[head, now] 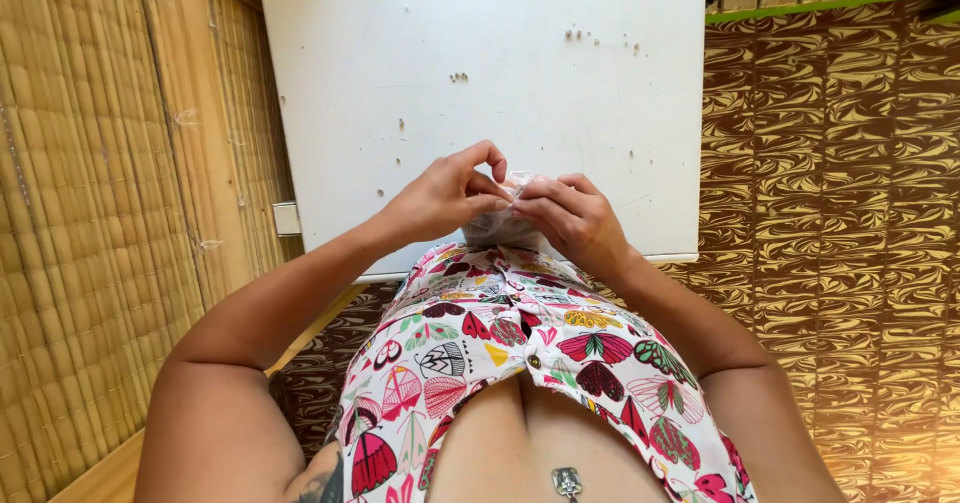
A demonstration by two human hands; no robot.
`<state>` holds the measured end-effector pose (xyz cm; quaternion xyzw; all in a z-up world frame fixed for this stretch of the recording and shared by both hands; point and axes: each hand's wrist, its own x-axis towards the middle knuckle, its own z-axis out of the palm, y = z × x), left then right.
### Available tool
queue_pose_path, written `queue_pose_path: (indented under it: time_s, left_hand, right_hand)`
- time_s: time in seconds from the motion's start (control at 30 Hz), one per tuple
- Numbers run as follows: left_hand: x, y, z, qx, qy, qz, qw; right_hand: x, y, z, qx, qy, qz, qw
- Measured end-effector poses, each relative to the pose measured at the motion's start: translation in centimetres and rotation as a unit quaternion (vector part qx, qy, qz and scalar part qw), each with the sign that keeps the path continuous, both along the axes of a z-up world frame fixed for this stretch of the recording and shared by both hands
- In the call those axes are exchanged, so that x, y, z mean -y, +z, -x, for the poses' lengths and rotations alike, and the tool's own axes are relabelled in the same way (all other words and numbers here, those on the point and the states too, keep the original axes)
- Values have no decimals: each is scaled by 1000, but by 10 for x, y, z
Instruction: The person transfers eggs from a carton into a plastic bag and ties the bag closed.
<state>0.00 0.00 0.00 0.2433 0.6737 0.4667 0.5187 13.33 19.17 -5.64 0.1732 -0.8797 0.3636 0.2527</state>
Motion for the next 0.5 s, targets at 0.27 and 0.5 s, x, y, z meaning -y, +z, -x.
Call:
queue_pose_path:
  time_s: [0.27,0.5]
  left_hand:
    - [-9,3,1,-171,-33,-16,985]
    - [-7,-38,-3,-170,5,-72,983]
  right_hand:
    - [-17,67,18,-58,108,-289,949]
    - [-22,52,18,-3,154,-421,894]
